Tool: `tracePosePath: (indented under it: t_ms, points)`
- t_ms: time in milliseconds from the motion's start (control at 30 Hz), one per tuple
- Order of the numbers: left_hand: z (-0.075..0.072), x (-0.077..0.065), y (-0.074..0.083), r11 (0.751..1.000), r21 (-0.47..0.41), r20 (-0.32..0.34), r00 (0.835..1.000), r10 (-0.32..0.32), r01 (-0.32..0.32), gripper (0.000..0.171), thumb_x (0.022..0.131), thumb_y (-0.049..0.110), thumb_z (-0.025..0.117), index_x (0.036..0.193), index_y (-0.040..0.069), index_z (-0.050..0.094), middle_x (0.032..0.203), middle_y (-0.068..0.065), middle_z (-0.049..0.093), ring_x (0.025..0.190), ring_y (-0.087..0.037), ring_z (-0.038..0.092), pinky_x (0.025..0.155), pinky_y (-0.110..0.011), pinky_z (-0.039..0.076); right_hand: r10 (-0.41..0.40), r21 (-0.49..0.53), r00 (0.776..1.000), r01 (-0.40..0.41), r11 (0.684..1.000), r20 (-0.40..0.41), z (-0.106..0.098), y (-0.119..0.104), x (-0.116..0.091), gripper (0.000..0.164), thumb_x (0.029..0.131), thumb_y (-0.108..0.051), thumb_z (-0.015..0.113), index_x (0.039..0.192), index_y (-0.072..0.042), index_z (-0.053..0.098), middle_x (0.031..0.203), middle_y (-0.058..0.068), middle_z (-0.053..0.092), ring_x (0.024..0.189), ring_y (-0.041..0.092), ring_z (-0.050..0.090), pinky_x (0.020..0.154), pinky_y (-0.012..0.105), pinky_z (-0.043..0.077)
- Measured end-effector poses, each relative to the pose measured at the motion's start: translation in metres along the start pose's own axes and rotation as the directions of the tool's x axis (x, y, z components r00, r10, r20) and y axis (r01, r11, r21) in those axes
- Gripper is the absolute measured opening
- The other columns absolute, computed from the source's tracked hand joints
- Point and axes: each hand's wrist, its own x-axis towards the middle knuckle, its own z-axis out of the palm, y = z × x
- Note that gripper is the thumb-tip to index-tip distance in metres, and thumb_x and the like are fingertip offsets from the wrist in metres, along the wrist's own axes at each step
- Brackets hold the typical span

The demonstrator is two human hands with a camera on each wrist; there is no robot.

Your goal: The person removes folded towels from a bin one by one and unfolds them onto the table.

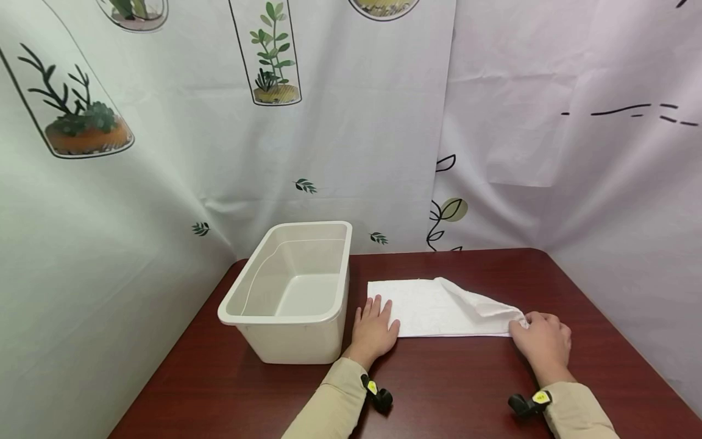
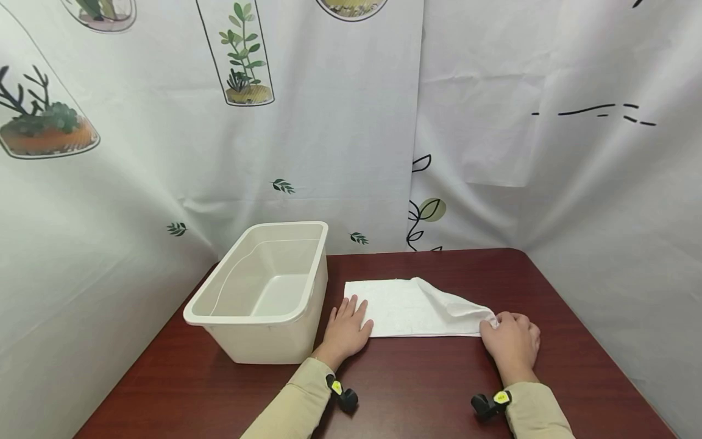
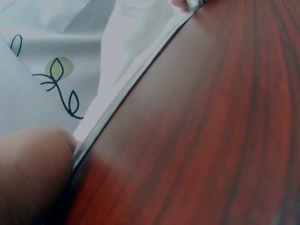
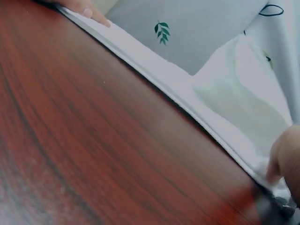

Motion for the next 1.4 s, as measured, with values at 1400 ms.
tracePosePath:
  t_ms: [1400]
  points:
    - [0.001, 0.004, 0.003, 0.999, 0.035, 0.021, 1.000, 0.003, -0.004, 0.056, 0.104, 0.041, 0.044, 0.153, 0.013, 0.045, 0.162, -0.013, 0.033, 0.152, -0.033, 0.024, 0.119, -0.058, 0.022, -0.723, -0.063, 0.687, 0.727, 0.684, 0.079, 0.107, -0.122, -0.014, 0.049, 0.100, -0.027, 0.059, 0.138, 0.003, 0.056, 0.147, 0.023, 0.050, 0.135, 0.040, 0.048, 0.110, 0.057, 0.038]
